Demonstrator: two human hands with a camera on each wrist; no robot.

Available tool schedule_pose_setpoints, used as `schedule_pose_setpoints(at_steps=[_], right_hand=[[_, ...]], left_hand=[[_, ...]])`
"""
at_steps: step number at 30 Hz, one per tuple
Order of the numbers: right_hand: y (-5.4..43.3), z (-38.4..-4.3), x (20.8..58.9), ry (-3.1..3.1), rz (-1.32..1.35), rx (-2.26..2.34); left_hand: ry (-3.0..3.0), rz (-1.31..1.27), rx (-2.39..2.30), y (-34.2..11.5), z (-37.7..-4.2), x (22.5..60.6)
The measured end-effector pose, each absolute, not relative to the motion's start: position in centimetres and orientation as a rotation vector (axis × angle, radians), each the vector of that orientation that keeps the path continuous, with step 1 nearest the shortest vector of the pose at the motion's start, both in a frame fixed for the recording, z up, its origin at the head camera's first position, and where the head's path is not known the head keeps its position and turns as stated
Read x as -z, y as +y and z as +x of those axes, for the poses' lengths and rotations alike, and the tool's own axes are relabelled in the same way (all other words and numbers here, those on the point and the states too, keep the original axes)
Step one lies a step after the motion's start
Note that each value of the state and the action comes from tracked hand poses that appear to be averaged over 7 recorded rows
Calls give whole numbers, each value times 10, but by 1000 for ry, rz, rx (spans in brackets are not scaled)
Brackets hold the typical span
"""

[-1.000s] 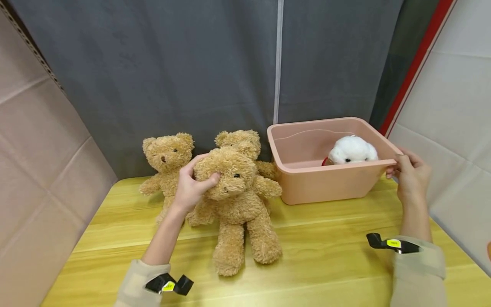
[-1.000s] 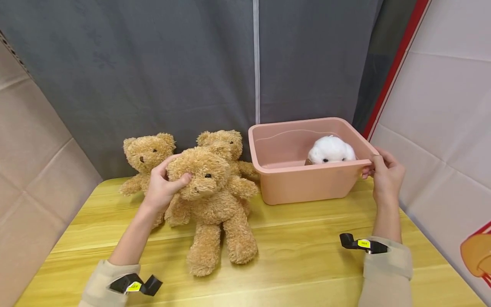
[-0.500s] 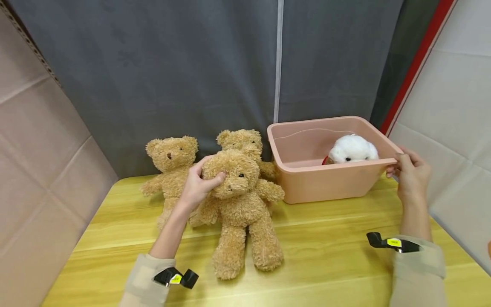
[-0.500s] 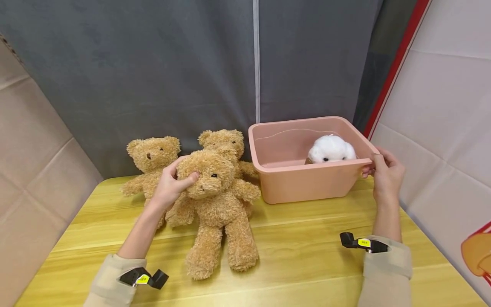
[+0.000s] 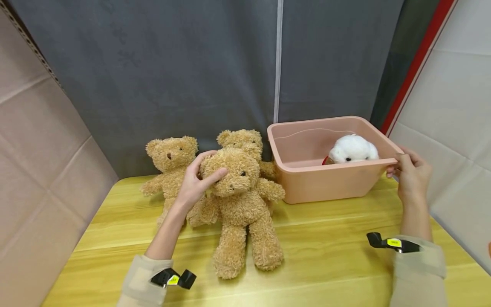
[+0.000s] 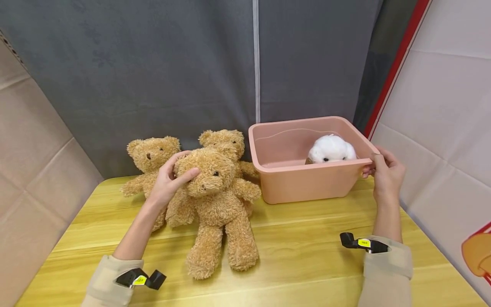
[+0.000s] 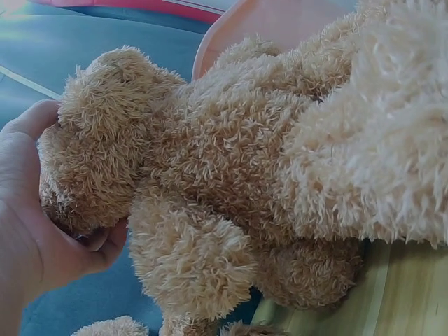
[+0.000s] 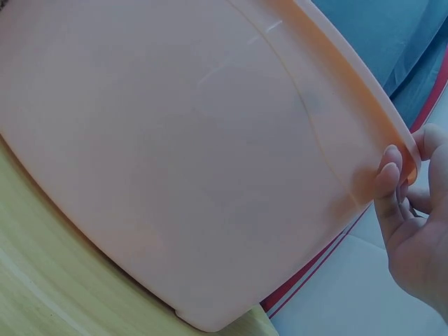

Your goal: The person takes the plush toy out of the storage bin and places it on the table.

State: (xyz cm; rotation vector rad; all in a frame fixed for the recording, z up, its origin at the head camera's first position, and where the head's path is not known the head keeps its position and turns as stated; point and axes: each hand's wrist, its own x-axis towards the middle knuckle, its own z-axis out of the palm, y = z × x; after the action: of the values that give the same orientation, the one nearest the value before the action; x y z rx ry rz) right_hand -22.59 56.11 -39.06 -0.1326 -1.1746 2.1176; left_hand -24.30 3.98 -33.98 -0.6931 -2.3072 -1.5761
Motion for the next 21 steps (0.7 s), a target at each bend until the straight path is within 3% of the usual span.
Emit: schedule_pose_setpoints(at_steps=[21], right_hand=[[554,-219,378,-1199,-82,-2071]], left_hand=[[-2240,-794,1586,39,-240,340]])
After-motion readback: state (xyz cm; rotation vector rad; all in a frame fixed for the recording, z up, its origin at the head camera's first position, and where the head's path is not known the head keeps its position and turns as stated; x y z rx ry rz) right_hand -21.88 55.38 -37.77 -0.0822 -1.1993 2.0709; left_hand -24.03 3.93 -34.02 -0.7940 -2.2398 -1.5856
